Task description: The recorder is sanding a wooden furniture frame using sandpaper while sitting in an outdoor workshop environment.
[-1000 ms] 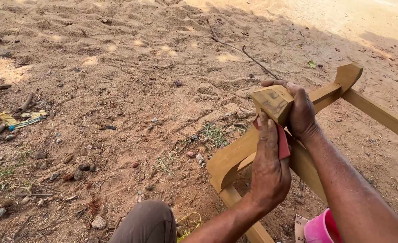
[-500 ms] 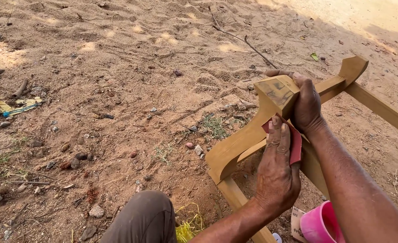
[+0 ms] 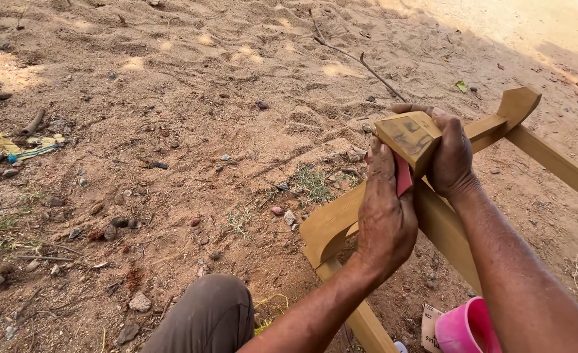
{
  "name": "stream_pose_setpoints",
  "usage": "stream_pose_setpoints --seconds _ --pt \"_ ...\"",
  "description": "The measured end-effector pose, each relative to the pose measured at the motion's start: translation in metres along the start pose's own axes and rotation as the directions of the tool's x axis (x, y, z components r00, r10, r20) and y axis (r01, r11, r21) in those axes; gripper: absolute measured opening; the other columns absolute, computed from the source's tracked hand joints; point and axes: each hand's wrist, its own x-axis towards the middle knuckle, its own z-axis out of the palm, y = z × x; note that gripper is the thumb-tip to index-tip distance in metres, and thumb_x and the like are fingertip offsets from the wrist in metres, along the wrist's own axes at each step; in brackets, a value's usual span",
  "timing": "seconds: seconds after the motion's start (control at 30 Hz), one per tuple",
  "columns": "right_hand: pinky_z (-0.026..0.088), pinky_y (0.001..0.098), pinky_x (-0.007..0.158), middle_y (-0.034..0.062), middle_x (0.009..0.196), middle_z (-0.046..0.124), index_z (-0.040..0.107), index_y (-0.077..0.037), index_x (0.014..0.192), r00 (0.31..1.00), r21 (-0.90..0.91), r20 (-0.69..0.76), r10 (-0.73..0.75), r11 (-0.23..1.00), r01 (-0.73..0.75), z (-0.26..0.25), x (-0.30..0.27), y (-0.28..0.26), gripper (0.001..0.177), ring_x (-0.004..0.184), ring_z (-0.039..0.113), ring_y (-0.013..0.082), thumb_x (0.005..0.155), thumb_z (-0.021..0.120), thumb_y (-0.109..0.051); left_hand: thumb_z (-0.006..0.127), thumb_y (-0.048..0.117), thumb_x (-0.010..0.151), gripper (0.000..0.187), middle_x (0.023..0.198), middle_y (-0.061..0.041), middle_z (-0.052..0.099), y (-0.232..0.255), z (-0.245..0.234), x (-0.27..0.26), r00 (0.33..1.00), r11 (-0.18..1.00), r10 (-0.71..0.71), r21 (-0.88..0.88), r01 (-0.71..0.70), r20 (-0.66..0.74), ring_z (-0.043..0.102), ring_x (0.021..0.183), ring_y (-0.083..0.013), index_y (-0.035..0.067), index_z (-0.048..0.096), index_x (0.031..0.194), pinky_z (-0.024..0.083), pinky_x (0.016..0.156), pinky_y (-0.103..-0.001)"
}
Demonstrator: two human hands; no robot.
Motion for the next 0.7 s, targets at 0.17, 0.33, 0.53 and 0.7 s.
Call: stream_pose_setpoints --seconds 0.17,0.33,0.53,0.7 --pt "0.058 0.0369 0.087 0.0184 0.112 0.069 0.06 0.005 0.134 0.999 -0.012 -0.006 0.032 0.999 -0.033 -0.004 0.004 0.004 0.067 0.102 0.066 0.0247 0.094 0.032 -0.041 0.045 0.003 0.109 0.07 0.174 -0.037 0.011 0.026 0.006 -0.028 0.999 0.997 0.032 -0.069 -0.031 0.024 0.018 0.164 -0.0501 -0.01 0.008 0.167 0.022 0.136 -0.053" --pt "0.057 0.0347 0.089 0.0185 0.113 0.069 0.06 0.005 0.135 0.999 -0.039 -0.034 0.019 0.999 -0.021 -0.003 0.001 0.004 0.068 0.102 0.066 0.0236 0.094 0.031 -0.041 0.043 0.003 0.106 0.067 0.174 -0.033 0.021 -0.014 0.006 -0.011 1.0 0.999 -0.012 -0.038 0.013 0.023 0.029 0.162 -0.0449 -0.005 0.015 0.167 0.027 0.135 -0.048" --pt "0.058 0.0365 0.088 0.0198 0.11 0.069 0.061 0.006 0.133 1.0 -0.029 -0.012 -0.002 1.0 0.001 -0.001 0.003 -0.002 0.067 0.099 0.068 0.0248 0.094 0.03 -0.039 0.045 -0.001 0.104 0.068 0.172 -0.032 0.02 0.014 0.001 -0.02 1.0 0.999 0.024 -0.023 -0.024 -0.014 0.024 0.161 -0.0477 -0.006 0.014 0.165 0.024 0.133 -0.051" --pt "0.058 0.0357 0.09 0.02 0.11 0.069 0.059 0.005 0.136 0.999 0.006 -0.018 0.029 1.0 -0.029 -0.002 -0.001 -0.001 0.067 0.1 0.068 0.0246 0.093 0.03 -0.038 0.042 -0.002 0.103 0.069 0.173 -0.032 0.017 0.006 0.006 -0.005 1.0 0.993 -0.017 -0.114 0.014 -0.025 0.023 0.161 -0.0467 -0.006 0.013 0.165 0.028 0.131 -0.049"
